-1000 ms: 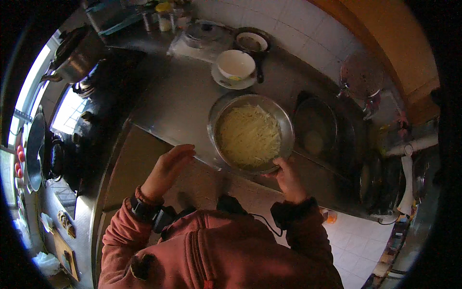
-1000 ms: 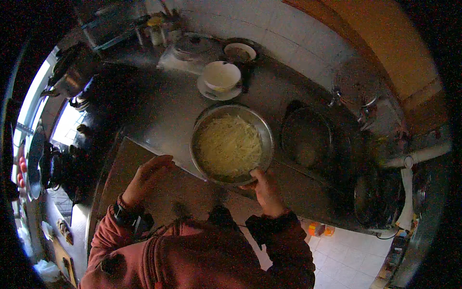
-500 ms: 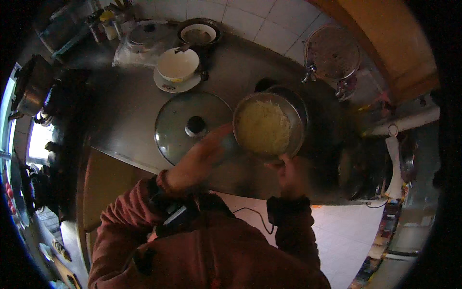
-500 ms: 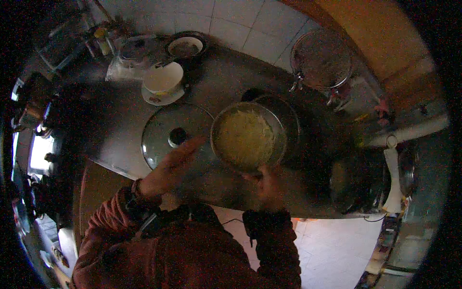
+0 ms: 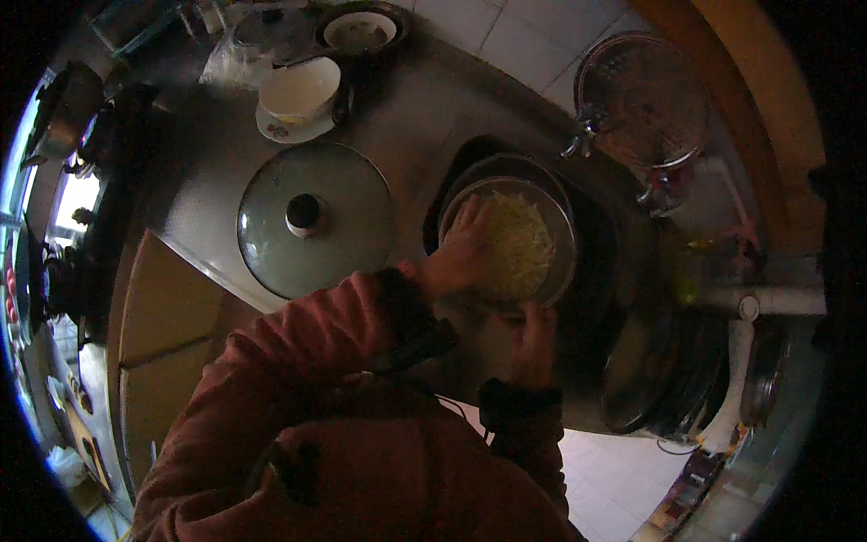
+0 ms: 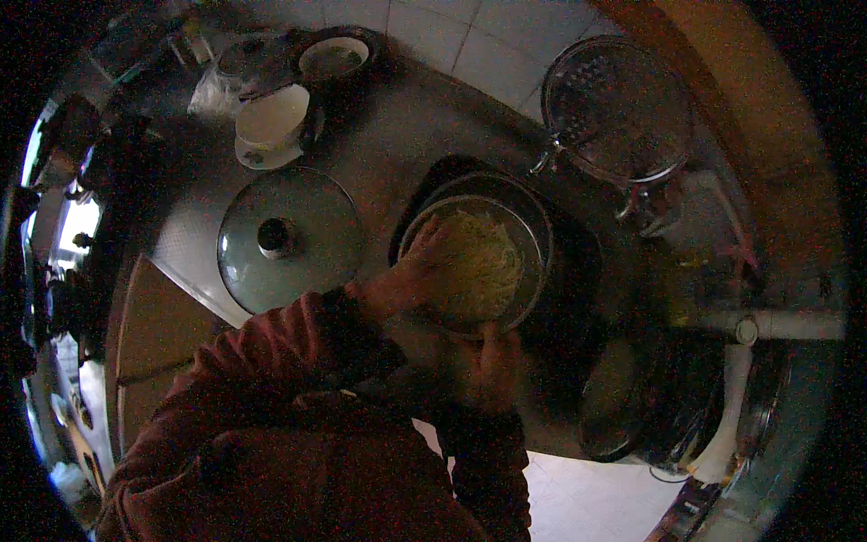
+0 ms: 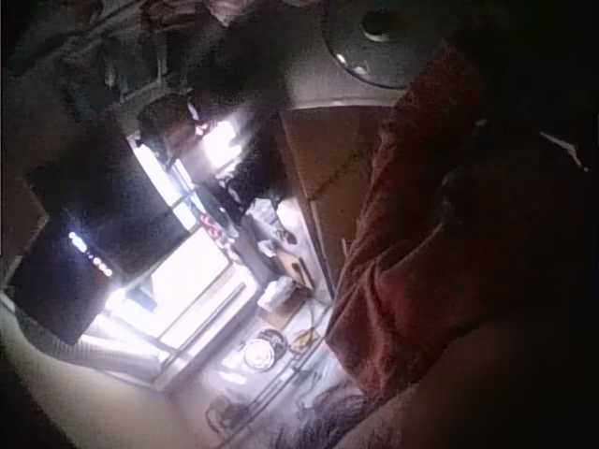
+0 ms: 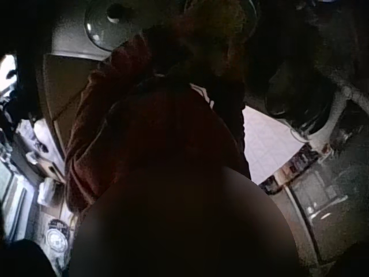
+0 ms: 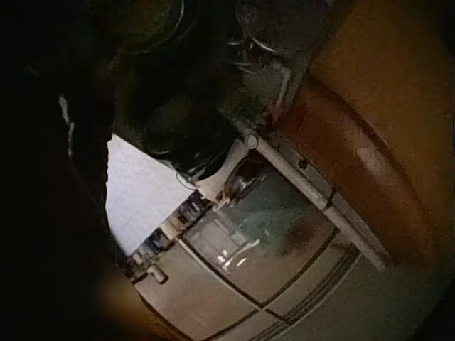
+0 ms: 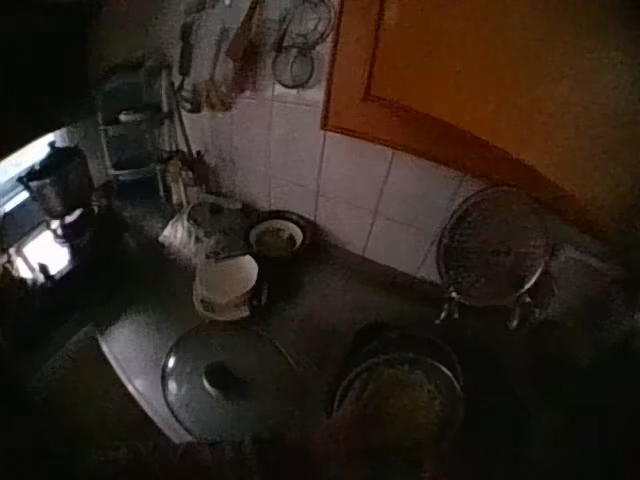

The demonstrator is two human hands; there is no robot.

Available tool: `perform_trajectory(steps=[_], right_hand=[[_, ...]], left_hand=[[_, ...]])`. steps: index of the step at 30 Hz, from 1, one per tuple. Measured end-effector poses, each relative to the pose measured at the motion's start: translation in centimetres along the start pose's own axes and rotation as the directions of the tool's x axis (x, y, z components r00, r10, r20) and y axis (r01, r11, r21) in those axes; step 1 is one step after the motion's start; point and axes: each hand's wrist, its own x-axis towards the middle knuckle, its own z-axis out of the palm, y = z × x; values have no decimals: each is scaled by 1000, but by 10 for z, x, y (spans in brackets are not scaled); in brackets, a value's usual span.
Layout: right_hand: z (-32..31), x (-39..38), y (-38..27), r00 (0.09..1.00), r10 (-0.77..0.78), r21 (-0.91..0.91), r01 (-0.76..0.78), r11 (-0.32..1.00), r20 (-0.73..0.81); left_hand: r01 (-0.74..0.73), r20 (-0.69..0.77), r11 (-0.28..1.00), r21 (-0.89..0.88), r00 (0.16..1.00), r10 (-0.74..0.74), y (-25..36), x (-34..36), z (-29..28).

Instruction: The person stir-fries chopped garlic in a wok, then adds shredded vegetables from a bowl and continues to stir-fry. The task includes chopping garlic, transferring it to the wok, stirring, adding shredded vegetables, and mixing them in the wok.

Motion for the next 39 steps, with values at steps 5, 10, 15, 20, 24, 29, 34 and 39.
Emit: perform_trajectory(steps=[5,10,15,20,24,29,34,39], right_hand=[[-3,5,8,994,106,51,-108,993,34],[2,6,11,940,340,449,-289,845,-34],[1,11,15,990,141,-39,-142,989,-24],[7,22,7,879,476,527,-387,757,-38],[4,26,3,741,671,709,-490,508,31],[4,25,6,949,296,352,-240,905,-114],[3,30,-1,814,572,684,-359,635,-104],[-5,31,-6,852,511,589,-354,726,-117]], left_hand=[[224,26,847,482,963,-270,1,8,13],[325,42,845,425,925,-377,1,13,19],[238,41,908,346,963,-268,-14,13,23],[226,98,880,417,952,-291,-8,15,24],[191,182,842,504,930,-319,4,17,18],[304,174,867,396,902,-396,15,20,19],[193,156,933,304,956,-249,5,15,22],[-135,100,887,442,990,101,-14,15,34]])
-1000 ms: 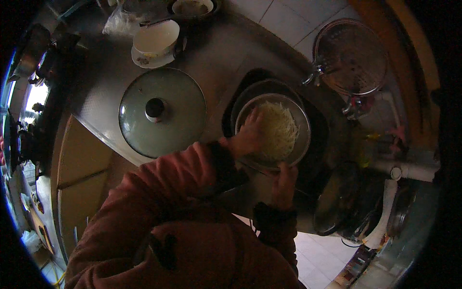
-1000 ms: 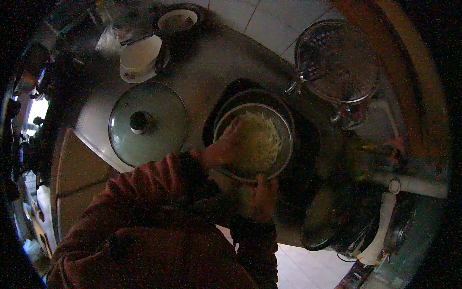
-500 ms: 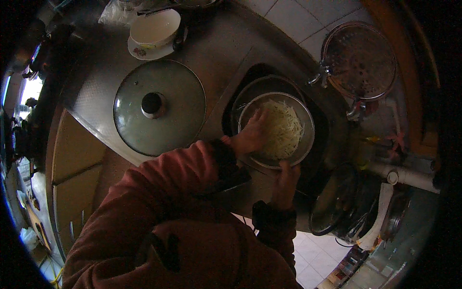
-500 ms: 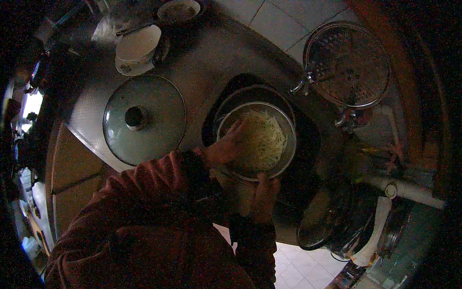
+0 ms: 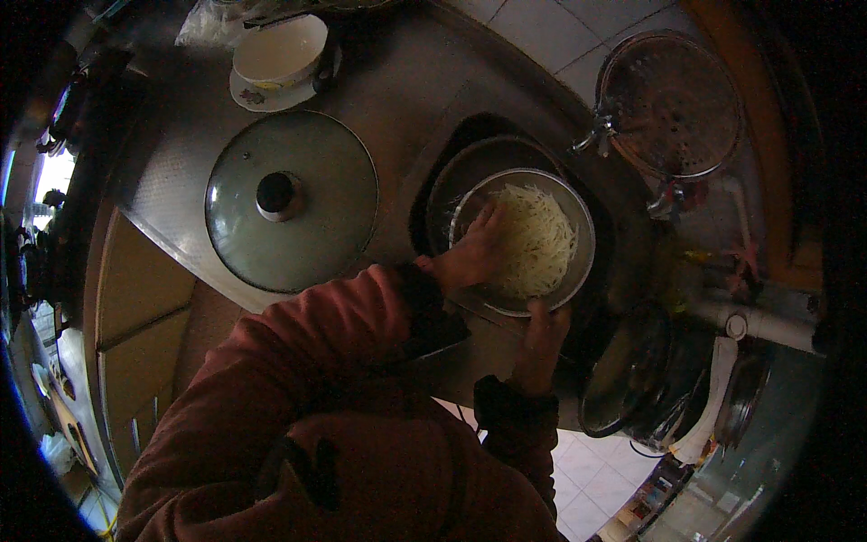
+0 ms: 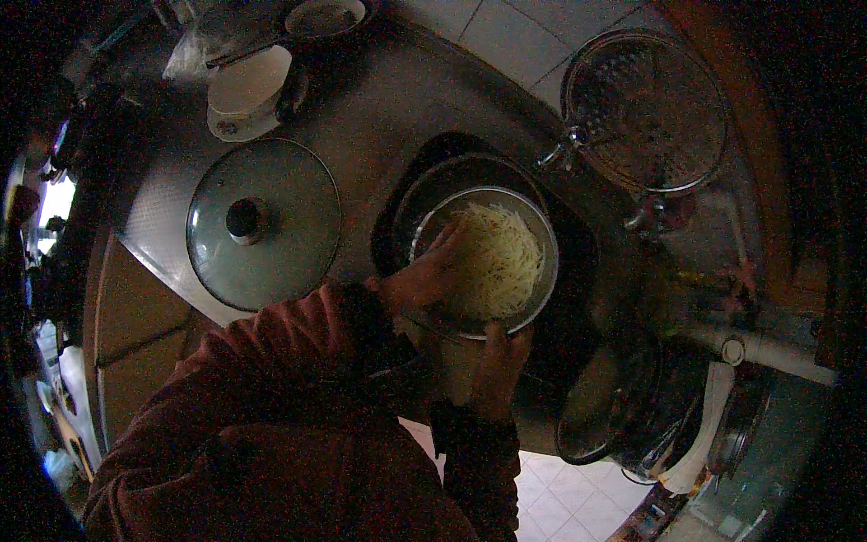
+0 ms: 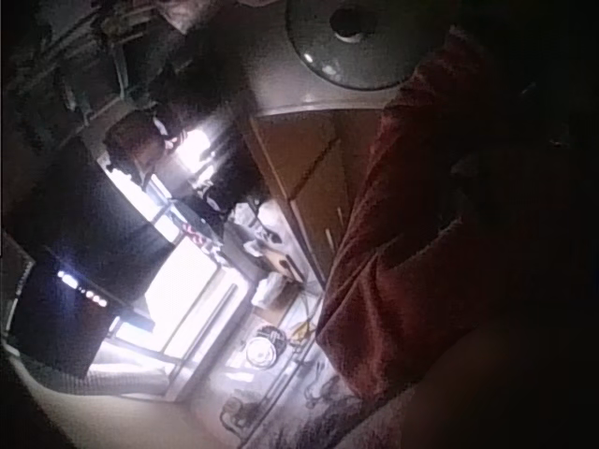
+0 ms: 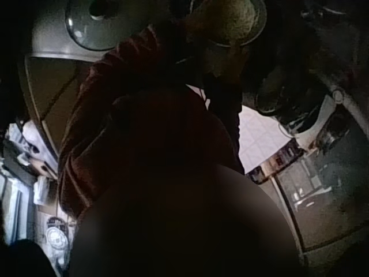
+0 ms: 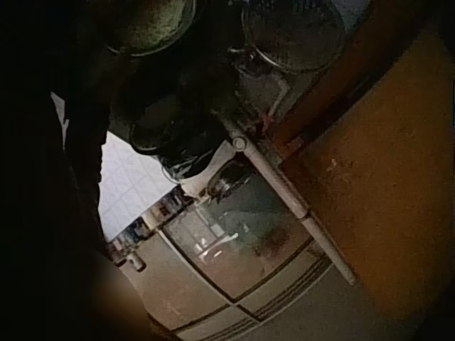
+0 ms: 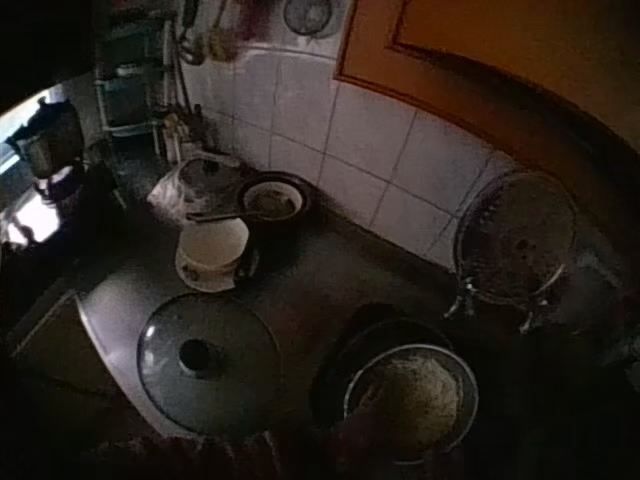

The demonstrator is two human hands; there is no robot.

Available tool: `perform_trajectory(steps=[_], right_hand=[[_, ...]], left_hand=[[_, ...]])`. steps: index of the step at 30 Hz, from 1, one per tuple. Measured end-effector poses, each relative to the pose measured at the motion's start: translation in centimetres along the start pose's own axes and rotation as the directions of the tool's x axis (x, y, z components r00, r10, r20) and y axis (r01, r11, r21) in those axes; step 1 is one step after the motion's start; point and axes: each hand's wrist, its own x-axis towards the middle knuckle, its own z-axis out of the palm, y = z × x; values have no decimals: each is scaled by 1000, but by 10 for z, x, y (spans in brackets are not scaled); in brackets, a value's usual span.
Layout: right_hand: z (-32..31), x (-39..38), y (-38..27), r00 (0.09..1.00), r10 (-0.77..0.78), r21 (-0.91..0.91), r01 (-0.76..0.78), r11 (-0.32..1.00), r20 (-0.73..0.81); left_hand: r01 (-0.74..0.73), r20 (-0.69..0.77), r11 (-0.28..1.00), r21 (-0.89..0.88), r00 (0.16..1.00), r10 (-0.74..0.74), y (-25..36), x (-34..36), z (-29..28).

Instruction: The person stir-fries chopped garlic in a wok, then adds shredded vegetables from a bowl and continues to stir-fry. The task includes chopping garlic, transferring it to the wok, stirring, adding shredded vegetables, and mixing them in the wok.

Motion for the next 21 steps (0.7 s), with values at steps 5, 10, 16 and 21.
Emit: perform_trajectory(steps=[5,10,16,21], right_hand=[[-11,7,8,997,-18,-15,19,1000,78],[-17,8,12,998,-47,-61,49,997,34],[-31,2,17,1000,7,33,-8,999,21],[-32,3,22,994,-106,-258,106,960,17]], left_hand=[[198,34,932,-302,980,-197,5,-6,10],[-89,-57,991,-98,995,83,5,0,12],[319,207,920,-226,939,-275,18,1,15],[256,182,965,48,948,-261,49,21,-17]])
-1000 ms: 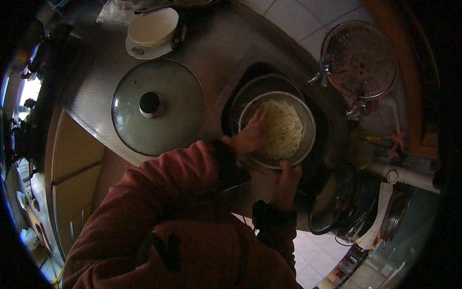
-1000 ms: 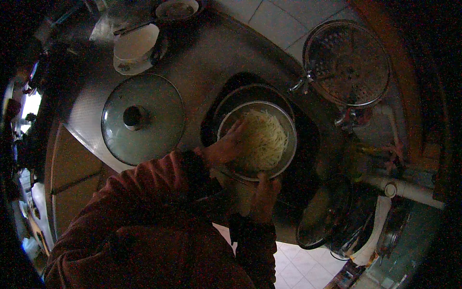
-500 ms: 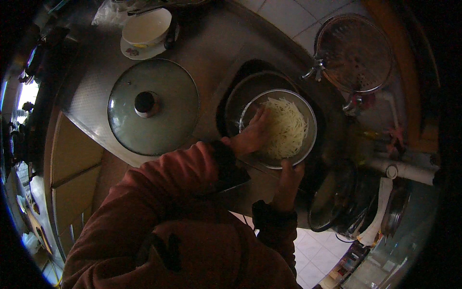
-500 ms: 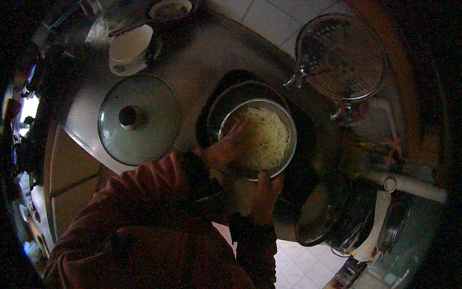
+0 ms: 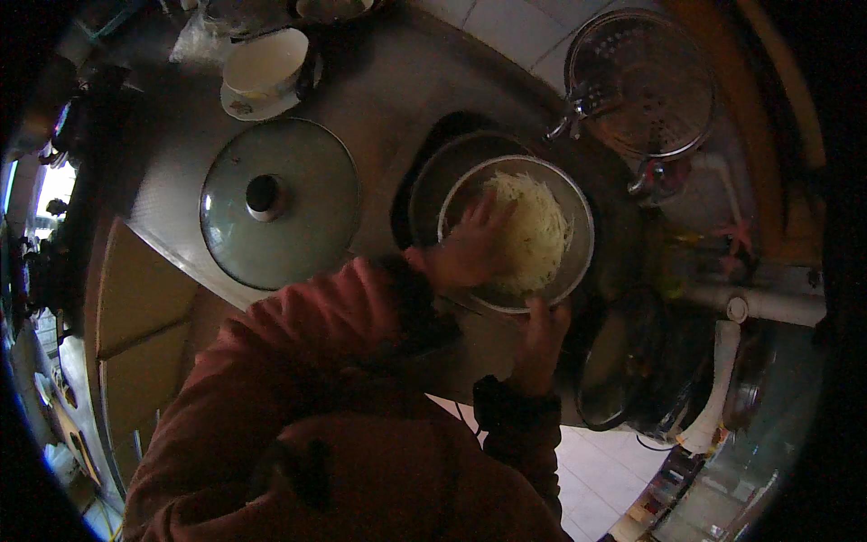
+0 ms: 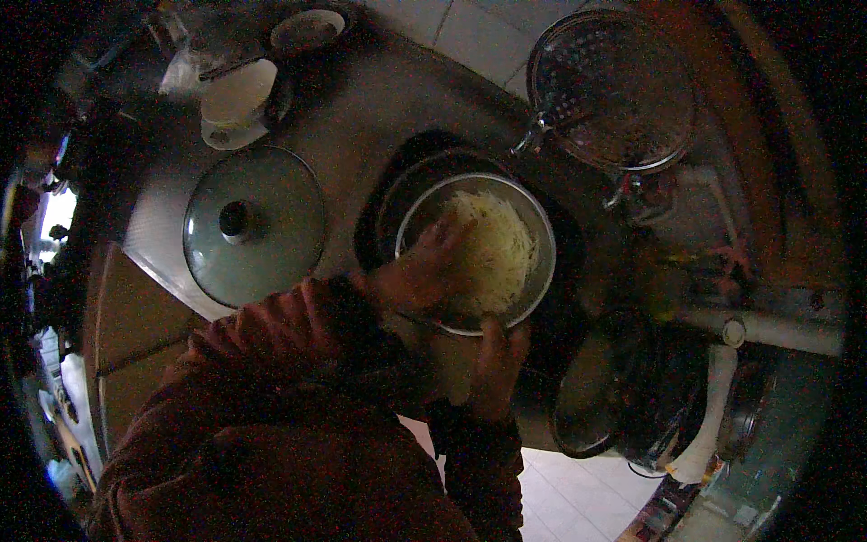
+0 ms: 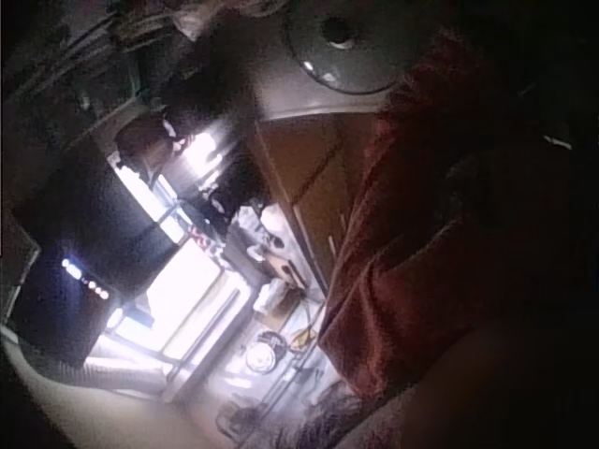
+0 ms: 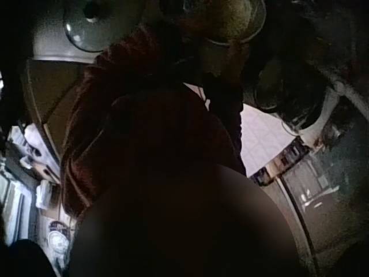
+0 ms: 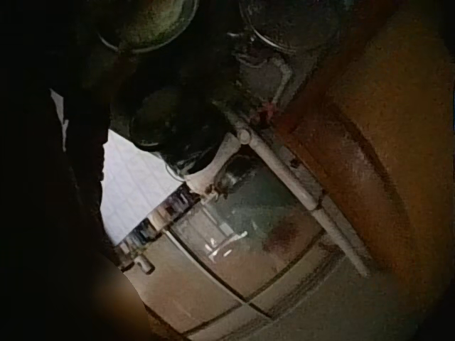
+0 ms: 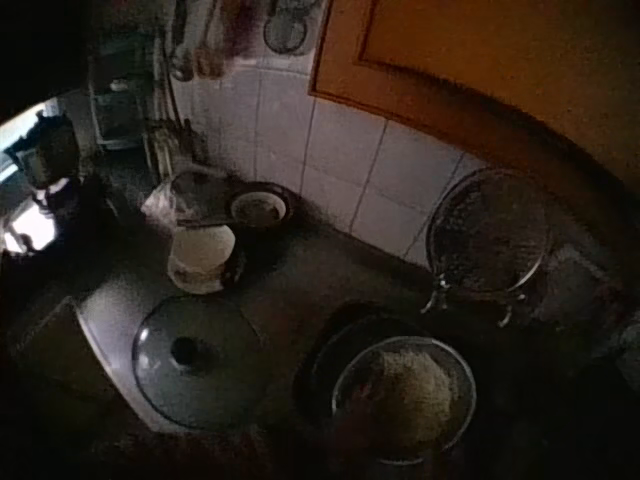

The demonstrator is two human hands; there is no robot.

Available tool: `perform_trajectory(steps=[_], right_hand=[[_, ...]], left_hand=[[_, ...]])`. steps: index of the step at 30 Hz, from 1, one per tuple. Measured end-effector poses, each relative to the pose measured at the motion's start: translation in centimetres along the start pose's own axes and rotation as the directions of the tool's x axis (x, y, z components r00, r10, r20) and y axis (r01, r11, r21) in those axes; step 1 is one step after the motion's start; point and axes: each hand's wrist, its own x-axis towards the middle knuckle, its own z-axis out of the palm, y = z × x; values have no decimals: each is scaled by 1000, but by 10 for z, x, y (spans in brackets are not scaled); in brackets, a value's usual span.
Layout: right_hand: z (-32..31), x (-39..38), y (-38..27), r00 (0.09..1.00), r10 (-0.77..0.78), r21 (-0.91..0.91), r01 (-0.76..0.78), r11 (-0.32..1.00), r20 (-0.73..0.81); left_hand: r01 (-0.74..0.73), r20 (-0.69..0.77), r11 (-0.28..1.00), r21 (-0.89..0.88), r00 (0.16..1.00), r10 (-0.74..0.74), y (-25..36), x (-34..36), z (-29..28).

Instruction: The person stir-fries chopped garlic in a wok, then adds shredded vegetables from a bowl and continues to stir-fry. The task includes chopping garlic, transferring it to the wok, stirring, adding shredded vegetables, and mixing them in the wok.

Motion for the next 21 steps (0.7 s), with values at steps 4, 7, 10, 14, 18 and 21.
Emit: perform_trajectory(steps=[4,7,10,14,18,21], right_hand=[[24,0,-24,990,114,466,-141,873,85],[52,0,-47,969,123,455,-211,865,216],[83,-5,-64,932,97,303,-210,929,349],[132,-40,-84,876,113,316,-286,905,469],[165,-84,-104,752,-53,218,-122,968,657],[208,-130,-121,670,-49,370,-346,862,741]], left_hand=[[10,25,893,451,999,-24,30,-9,-51],[119,33,881,458,988,-150,36,-25,-84],[-82,96,790,608,995,28,27,-56,-119],[-77,108,753,654,994,8,27,-122,-168],[215,14,701,680,952,-305,39,-189,-205],[257,-19,643,721,935,-353,41,-250,-244]])
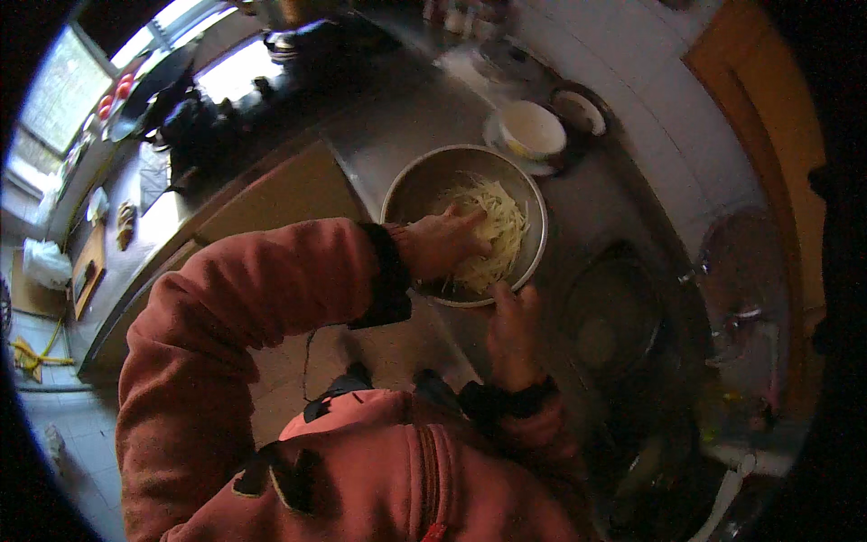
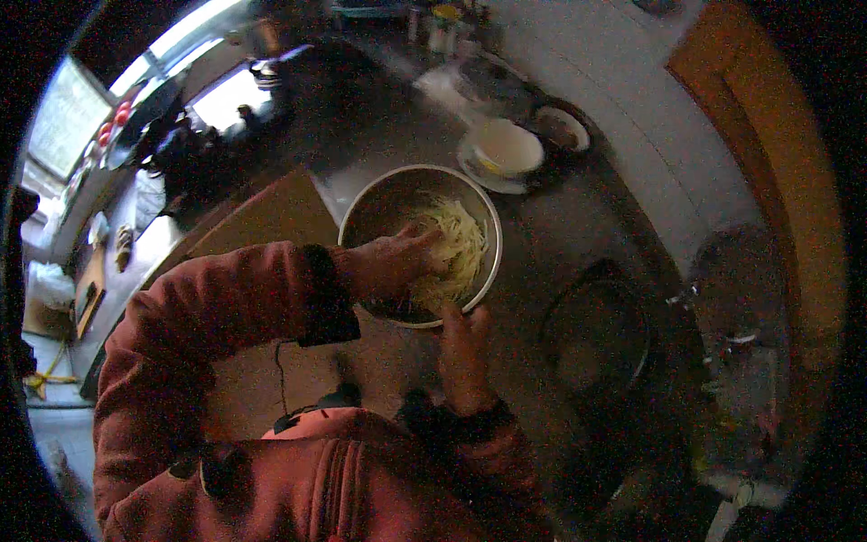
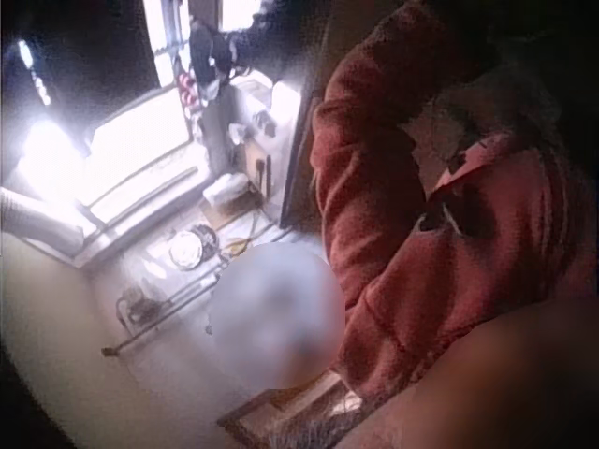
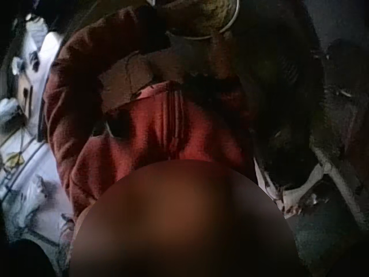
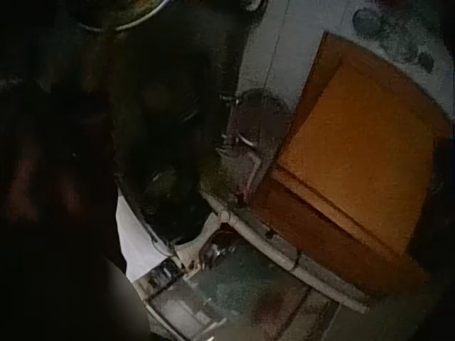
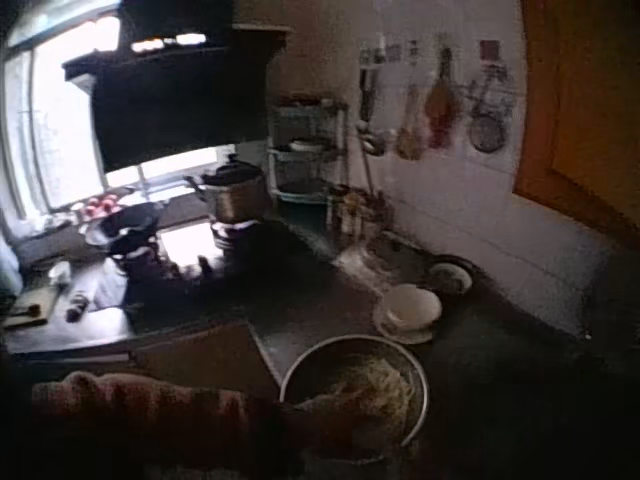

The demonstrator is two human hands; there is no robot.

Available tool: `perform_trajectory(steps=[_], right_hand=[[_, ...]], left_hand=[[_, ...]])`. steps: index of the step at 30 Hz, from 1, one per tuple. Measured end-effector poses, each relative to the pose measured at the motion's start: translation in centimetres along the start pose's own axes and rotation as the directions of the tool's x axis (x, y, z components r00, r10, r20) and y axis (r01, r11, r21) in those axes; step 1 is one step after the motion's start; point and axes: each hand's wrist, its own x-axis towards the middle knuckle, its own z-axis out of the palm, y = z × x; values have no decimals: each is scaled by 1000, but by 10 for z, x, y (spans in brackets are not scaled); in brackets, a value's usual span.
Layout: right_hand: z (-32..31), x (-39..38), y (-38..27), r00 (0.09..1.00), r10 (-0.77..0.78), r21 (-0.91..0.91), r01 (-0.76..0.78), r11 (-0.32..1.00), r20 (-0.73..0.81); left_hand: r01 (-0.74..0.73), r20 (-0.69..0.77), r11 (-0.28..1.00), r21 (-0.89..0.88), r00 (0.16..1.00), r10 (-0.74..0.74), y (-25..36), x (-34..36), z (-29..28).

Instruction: The person stir-fries chopped garlic in a wok, then adds shredded vegetables from a bowl and continues to stir-fry. The task includes chopping garlic, transferring it to the wok, stirring, adding shredded vegetables, and mixing them in the wok.

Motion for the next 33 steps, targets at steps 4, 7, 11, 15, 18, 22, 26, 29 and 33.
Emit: perform_trajectory(steps=[4,7,11,15,18,22,26,29,33], right_hand=[[82,-2,18,998,-67,87,66,994,10],[136,2,22,976,-94,65,83,994,194],[201,8,22,940,-95,17,94,995,328],[247,20,11,894,7,-76,30,997,448],[275,37,8,848,59,-99,-8,995,526],[305,75,12,822,94,-70,-66,995,561],[324,121,3,668,-148,-187,402,896,729],[333,141,-6,654,-128,-124,325,938,746],[360,151,-11,713,-86,-308,404,861,696]], left_hand=[[24,-94,1000,-6,995,-25,-60,-77,-22],[3,-267,983,-185,962,-54,-104,-139,-44],[-38,-491,999,-37,871,15,-150,-195,-78],[-30,-564,992,-120,824,-43,-187,-232,-112],[-4,-612,990,-144,786,-86,-213,-248,-131],[72,-582,967,-244,787,-206,-246,-259,-155],[84,-589,974,-210,784,-195,-279,-259,-177],[3,-650,983,-186,750,-125,-306,-256,-186],[71,-621,975,-210,761,-189,-334,-258,-185]])
